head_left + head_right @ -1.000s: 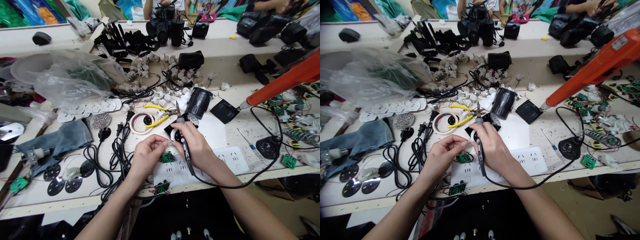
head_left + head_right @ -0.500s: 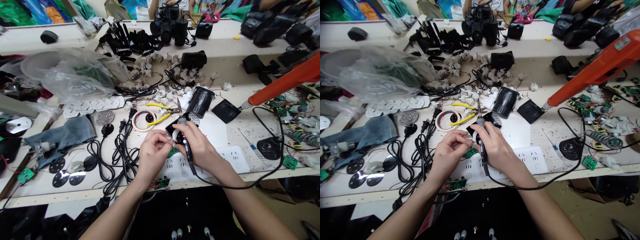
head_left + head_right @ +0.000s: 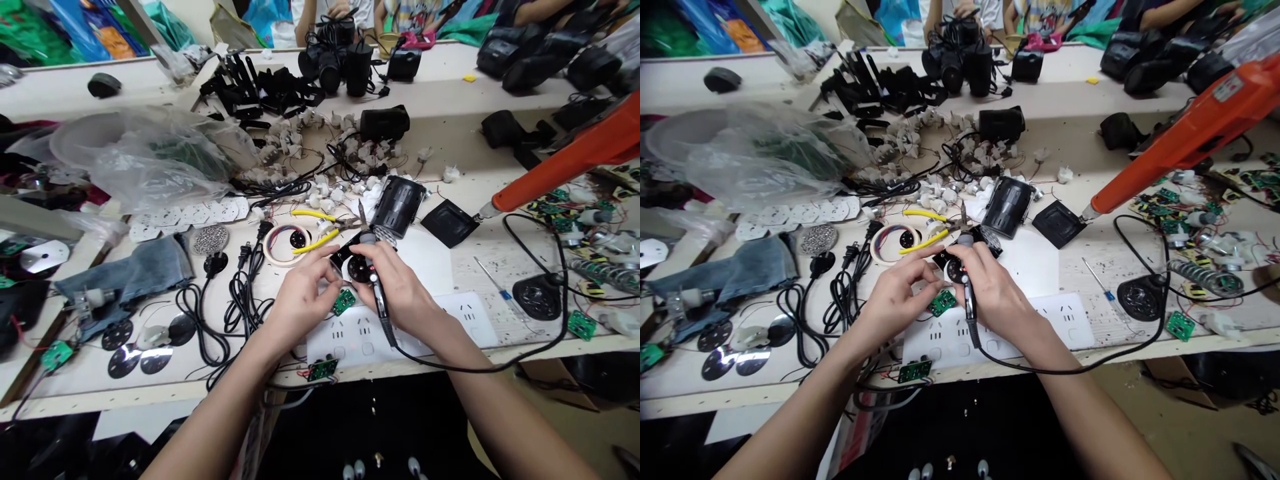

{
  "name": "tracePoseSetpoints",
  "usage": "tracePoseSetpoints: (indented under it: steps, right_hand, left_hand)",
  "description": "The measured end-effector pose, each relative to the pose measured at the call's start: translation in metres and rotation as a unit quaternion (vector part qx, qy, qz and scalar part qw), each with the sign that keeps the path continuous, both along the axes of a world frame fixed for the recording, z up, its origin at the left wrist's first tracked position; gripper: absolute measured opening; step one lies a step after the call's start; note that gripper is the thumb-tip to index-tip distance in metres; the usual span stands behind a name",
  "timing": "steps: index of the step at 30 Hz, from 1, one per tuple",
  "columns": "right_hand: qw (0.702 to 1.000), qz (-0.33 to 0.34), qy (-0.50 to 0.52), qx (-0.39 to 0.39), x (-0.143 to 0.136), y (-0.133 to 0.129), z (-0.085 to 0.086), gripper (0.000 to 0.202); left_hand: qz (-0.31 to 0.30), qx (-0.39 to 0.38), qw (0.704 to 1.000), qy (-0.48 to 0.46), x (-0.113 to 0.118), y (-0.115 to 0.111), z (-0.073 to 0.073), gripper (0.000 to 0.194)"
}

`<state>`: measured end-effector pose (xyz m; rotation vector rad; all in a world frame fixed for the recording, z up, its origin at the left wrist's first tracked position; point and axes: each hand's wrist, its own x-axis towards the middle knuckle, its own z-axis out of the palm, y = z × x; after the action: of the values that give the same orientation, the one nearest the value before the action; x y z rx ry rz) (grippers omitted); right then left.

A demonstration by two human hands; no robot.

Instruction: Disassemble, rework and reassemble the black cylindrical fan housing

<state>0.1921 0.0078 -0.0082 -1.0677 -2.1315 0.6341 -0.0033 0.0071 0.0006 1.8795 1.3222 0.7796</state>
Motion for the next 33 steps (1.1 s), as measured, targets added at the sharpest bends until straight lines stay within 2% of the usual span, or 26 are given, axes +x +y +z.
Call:
tracePoseSetpoints:
  steps: [3,6,11,14,17,20,22,24,27,29,33]
  right_hand:
    - [1.000,0.003,0.003,-0.013,0.006,-0.003,0.007,0.044]
    - [0.999,0.025,-0.020,-0.039,0.015,-0.006,0.015,0.044]
    - [0.998,0.051,-0.022,-0.039,0.024,-0.003,0.017,0.043]
    - [0.997,0.058,-0.015,-0.041,0.025,-0.002,0.016,0.045]
    - [0.998,0.056,-0.018,-0.036,0.024,-0.003,0.014,0.045]
    - [0.998,0.054,-0.019,-0.034,0.025,-0.005,0.011,0.045]
    - [0.998,0.055,-0.018,-0.036,0.025,-0.006,0.010,0.046]
    - [0.997,0.057,-0.023,-0.036,0.026,-0.006,0.010,0.048]
    - [0.997,0.059,-0.030,-0.032,0.026,-0.008,0.011,0.051]
    - [0.997,0.060,-0.027,-0.030,0.027,-0.009,0.011,0.054]
    - [0.998,0.059,-0.011,-0.036,0.027,-0.009,0.010,0.056]
  left_hand:
    - [0.030,-0.103,0.993,-0.045,-0.001,-0.002,-0.001,0.014]
    - [0.023,-0.205,0.976,-0.072,-0.001,-0.009,0.002,0.016]
    - [0.034,-0.221,0.970,-0.093,0.000,-0.014,0.008,0.016]
    - [0.095,-0.204,0.967,-0.116,0.002,-0.016,0.010,0.017]
    - [0.143,-0.230,0.939,-0.213,0.003,-0.019,0.015,0.022]
    - [0.106,-0.302,0.908,-0.270,0.005,-0.025,0.018,0.024]
    - [0.070,-0.328,0.910,-0.244,0.010,-0.028,0.016,0.023]
    - [0.073,-0.279,0.940,-0.180,0.016,-0.031,0.011,0.020]
    - [0.109,-0.093,0.988,-0.057,0.025,-0.035,0.005,0.012]
    - [0.114,-0.005,0.993,-0.012,0.030,-0.036,0.004,0.011]
    - [0.081,0.025,0.996,0.001,0.033,-0.038,0.006,0.012]
